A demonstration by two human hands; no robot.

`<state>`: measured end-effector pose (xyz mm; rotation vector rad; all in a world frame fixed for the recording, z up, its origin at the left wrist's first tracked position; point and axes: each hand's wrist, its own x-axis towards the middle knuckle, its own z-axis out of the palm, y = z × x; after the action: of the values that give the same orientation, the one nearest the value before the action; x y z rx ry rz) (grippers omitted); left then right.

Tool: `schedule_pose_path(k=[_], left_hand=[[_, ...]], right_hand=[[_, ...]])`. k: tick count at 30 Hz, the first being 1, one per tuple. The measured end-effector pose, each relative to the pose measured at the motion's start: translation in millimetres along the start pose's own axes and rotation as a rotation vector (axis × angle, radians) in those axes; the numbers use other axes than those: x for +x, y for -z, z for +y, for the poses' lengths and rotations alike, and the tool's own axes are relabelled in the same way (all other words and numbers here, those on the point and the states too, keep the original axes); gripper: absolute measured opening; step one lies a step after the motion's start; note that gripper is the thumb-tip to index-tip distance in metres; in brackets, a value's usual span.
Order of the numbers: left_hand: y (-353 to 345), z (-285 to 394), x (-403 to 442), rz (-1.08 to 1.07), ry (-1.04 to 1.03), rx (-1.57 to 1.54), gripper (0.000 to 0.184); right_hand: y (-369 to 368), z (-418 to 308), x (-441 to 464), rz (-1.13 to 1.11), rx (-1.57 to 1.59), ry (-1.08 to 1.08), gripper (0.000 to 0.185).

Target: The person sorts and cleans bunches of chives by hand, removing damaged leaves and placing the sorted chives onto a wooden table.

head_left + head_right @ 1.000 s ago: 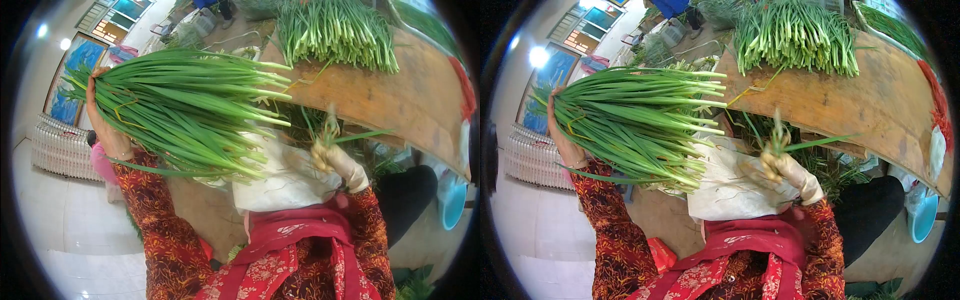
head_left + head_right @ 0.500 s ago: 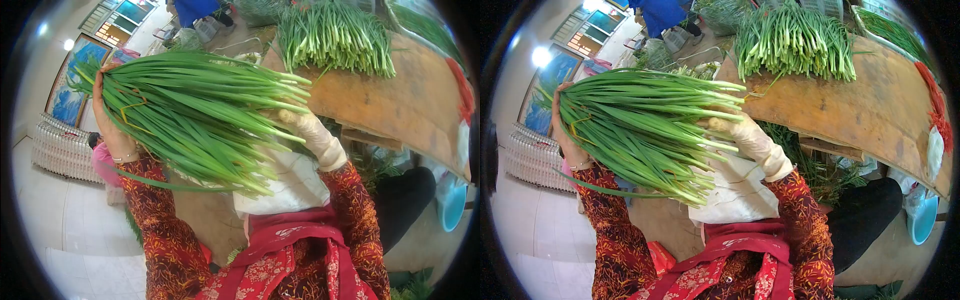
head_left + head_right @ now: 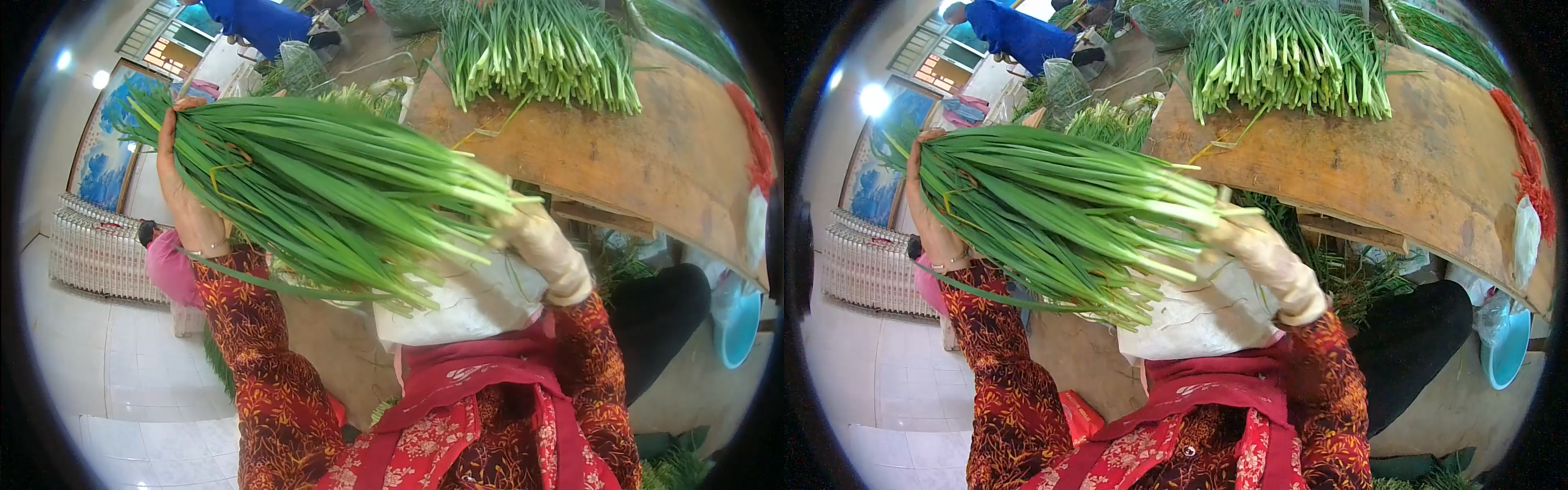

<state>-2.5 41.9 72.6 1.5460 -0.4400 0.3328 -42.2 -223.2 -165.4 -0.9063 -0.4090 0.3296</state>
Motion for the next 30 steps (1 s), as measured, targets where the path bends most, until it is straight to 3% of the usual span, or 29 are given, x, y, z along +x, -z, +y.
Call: schedule_pose_path(k=[2, 4, 6, 8, 9, 10, 11, 12, 14, 15, 17, 20, 21, 23, 24, 26, 27, 29, 30], left_hand=[[0, 0, -2, 0.096, -0.210, 0.373, 0.017], [10, -1, -2, 0.071, -0.246, 0.388, 0.022], [22, 2, 4, 0.041, -0.285, 0.396, 0.026], [28, 9, 11, 0.114, -0.054, -0.058, 0.027], [27, 8, 7, 0.122, -0.052, -0.057, 0.027], [16, 6, 0, 0.104, -0.182, 0.234, 0.027], [10, 6, -3, 0.078, -0.320, 0.521, 0.027], [17, 6, 2, 0.076, -0.327, 0.516, 0.027], [39, 7, 16, -0.169, 0.010, -0.294, 0.026], [34, 10, 14, -0.169, 0.003, -0.292, 0.026], [14, 15, 7, 0.103, -0.118, 0.123, 0.020], [-3, 17, 0, 0.150, -0.160, 0.240, 0.019], [-4, 17, -2, 0.152, -0.163, 0.244, 0.019], [-7, 17, -2, 0.109, -0.108, 0.197, 0.017], [-7, 17, -2, 0.106, -0.108, 0.195, 0.017], [-4, 13, 2, 0.047, -0.080, -0.039, 0.016], [0, 11, 5, 0.026, -0.067, -0.119, 0.016], [18, 6, 15, -0.263, 0.036, -0.333, 0.025], [20, 6, 15, -0.265, 0.038, -0.336, 0.025]], right_hand=[[40, 25, -27, -0.005, -0.082, -0.034, 0.033], [94, 51, -67, -0.105, -0.587, -0.247, 0.027], [93, 58, -90, -0.088, -1.368, -0.756, 0.022], [97, 67, -87, 0.017, -1.448, -1.126, 0.053], [100, 66, -82, 0.124, -1.381, -1.042, 0.055], [70, 39, -59, 0.227, -1.303, -0.962, 0.058], [53, 29, -43, 0.272, -1.305, -0.724, 0.058], [40, 21, -27, 0.317, -1.300, -0.481, 0.058], [17, 10, 7, 0.238, -0.712, -0.107, 0.057], [8, 6, 29, 0.133, -0.515, -0.077, 0.055], [-1, 11, 68, -0.082, -0.139, 0.016, 0.050], [-19, 22, 83, -0.271, 0.438, 0.141, 0.037], [-16, 31, 88, -0.229, 0.120, 0.264, 0.035], [-17, 36, 90, -0.166, -0.216, 0.379, 0.031], [-19, 38, 86, -0.163, -0.218, 0.380, 0.031], [-31, 22, 74, -0.145, 0.438, 0.234, 0.029], [-25, 24, 73, -0.140, 0.310, 0.266, 0.030], [-27, 10, 67, -0.117, 0.356, 0.203, 0.031], [-28, 6, 65, -0.099, 0.404, 0.138, 0.032]])
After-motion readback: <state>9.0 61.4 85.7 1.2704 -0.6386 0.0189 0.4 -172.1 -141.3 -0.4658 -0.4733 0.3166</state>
